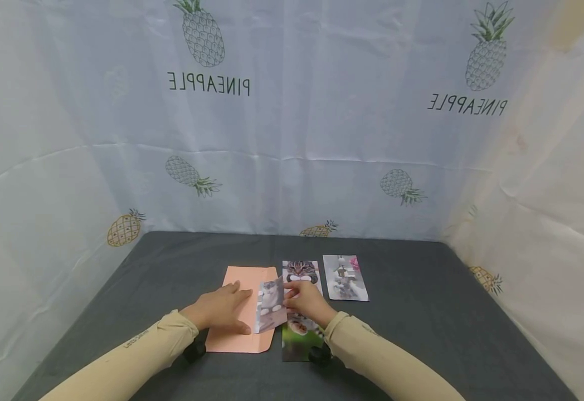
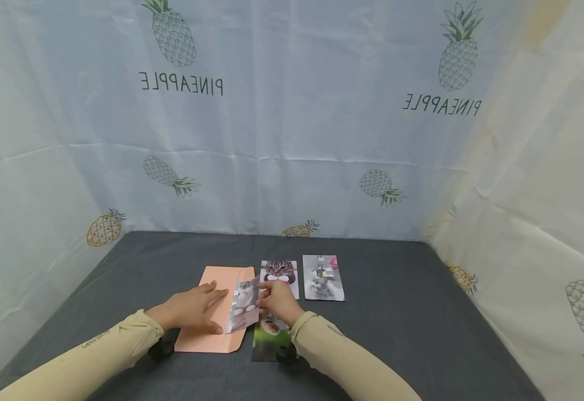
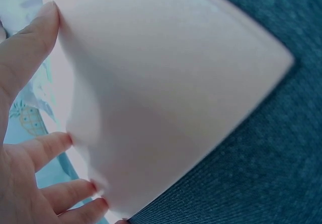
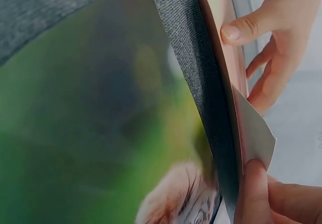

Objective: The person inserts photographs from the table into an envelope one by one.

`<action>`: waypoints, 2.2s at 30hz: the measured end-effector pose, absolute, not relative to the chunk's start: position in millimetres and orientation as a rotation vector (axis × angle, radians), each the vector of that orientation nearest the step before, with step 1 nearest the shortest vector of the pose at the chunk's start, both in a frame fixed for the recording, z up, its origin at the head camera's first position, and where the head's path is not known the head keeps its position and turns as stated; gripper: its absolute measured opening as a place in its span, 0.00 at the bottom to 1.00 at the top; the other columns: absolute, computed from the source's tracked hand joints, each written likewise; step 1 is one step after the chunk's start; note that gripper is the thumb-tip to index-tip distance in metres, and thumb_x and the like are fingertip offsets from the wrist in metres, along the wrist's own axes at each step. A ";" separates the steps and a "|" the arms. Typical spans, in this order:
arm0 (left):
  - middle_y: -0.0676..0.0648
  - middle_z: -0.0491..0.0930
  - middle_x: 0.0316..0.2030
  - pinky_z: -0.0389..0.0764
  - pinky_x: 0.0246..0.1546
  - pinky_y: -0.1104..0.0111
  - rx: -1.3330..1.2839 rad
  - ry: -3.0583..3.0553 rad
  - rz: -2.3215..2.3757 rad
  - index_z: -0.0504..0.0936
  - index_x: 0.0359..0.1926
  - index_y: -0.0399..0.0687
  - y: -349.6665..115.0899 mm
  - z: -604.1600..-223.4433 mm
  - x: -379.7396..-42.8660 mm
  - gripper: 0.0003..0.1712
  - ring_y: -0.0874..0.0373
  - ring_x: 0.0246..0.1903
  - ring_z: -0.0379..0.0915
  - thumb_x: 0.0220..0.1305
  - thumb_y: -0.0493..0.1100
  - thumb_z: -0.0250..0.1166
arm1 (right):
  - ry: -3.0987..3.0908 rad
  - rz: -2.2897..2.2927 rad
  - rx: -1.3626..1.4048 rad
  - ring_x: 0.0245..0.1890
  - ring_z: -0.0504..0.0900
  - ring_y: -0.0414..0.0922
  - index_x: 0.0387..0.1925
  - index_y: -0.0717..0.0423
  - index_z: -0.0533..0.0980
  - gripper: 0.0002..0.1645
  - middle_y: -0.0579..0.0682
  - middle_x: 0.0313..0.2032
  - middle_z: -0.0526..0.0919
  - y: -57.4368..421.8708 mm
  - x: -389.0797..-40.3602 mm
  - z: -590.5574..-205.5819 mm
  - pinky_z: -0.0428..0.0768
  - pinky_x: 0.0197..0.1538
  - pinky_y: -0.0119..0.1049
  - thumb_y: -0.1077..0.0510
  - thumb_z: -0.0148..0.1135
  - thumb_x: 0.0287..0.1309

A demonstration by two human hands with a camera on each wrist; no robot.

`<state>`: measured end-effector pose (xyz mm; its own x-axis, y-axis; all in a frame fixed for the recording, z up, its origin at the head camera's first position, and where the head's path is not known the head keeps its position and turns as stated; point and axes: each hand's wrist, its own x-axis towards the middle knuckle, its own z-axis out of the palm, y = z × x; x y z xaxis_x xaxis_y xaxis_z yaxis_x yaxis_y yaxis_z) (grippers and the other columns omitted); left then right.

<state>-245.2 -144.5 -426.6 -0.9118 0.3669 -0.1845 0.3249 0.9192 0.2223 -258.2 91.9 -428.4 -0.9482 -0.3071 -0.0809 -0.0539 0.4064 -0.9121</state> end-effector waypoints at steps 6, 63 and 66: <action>0.35 0.60 0.70 0.69 0.58 0.42 0.514 2.857 0.275 0.68 0.69 0.51 -143.6 -426.3 -246.1 0.54 0.39 0.68 0.59 0.44 0.69 0.72 | 2.462 -1.500 -0.311 0.24 0.82 0.41 0.57 0.73 0.73 0.25 0.56 0.32 0.79 87.6 -259.8 -425.3 0.83 0.32 0.36 0.75 0.61 0.55; 0.32 0.61 0.69 0.70 0.56 0.42 0.588 2.861 0.319 0.69 0.68 0.49 -147.8 -428.3 -246.5 0.53 0.38 0.68 0.60 0.44 0.68 0.72 | 2.472 -1.538 -0.144 0.18 0.77 0.38 0.50 0.73 0.76 0.21 0.54 0.24 0.77 48.3 -262.7 -433.2 0.82 0.26 0.33 0.78 0.61 0.51; 0.33 0.61 0.69 0.70 0.56 0.42 0.582 2.858 0.315 0.68 0.68 0.49 -147.6 -428.7 -247.1 0.53 0.39 0.68 0.59 0.44 0.68 0.72 | 2.482 -1.536 -0.133 0.19 0.79 0.38 0.50 0.73 0.76 0.21 0.54 0.25 0.78 47.3 -262.2 -433.0 0.82 0.26 0.32 0.78 0.62 0.51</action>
